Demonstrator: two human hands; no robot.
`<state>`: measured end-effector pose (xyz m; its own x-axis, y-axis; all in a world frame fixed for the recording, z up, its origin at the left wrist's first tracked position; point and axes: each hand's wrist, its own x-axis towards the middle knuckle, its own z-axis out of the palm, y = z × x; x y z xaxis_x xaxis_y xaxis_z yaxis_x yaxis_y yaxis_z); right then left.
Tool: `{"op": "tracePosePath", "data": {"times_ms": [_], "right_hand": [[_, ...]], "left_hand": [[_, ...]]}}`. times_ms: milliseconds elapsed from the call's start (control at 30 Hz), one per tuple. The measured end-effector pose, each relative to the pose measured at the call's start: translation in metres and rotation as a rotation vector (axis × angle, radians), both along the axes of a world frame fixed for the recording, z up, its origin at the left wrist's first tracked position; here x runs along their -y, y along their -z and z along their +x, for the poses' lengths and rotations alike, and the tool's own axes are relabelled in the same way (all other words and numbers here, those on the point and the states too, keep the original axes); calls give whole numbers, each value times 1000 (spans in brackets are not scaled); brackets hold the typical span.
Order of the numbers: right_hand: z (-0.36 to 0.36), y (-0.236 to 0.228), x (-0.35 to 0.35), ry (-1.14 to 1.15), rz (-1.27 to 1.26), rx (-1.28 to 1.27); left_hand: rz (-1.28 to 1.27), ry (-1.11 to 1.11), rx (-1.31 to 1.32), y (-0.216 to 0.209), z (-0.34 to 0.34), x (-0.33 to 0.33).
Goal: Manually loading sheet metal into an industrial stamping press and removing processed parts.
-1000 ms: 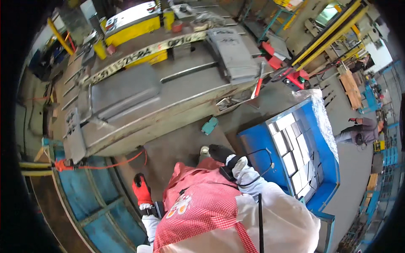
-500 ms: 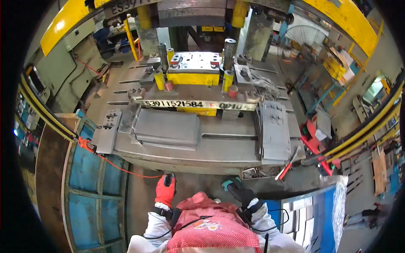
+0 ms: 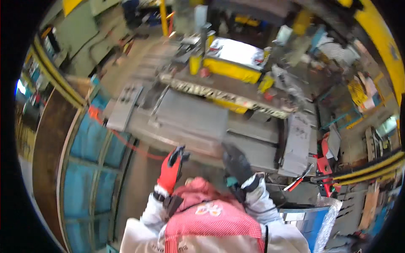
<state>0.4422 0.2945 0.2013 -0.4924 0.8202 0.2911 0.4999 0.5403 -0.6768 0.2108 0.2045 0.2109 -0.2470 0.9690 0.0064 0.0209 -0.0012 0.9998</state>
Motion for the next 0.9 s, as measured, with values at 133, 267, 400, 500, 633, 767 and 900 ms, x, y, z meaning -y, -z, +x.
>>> {"op": "tracePosePath", "data": {"times_ms": [133,267,400,500,633,767,900], "right_hand": [[-51,-32,-28,-19,345,145],[-105,-35,-51,-25,435,267],[-131,-20,-66,26,466,328],[-136,-12,-66,-47,354,393],[-133,-7,-66,-81,367,381],[-129,-5,-63,-138,356,385],[-125,-10,-46,-165,371,421]], "left_hand": [[51,17,341,-8,-17,-15],[33,-11,533,-11,-33,-29],[142,-34,585,-7,-50,-50],[164,81,719,2,-63,-65],[133,143,923,-5,-56,-76],[56,118,935,2,-41,-73],[-159,-29,783,12,-38,-49]]}}
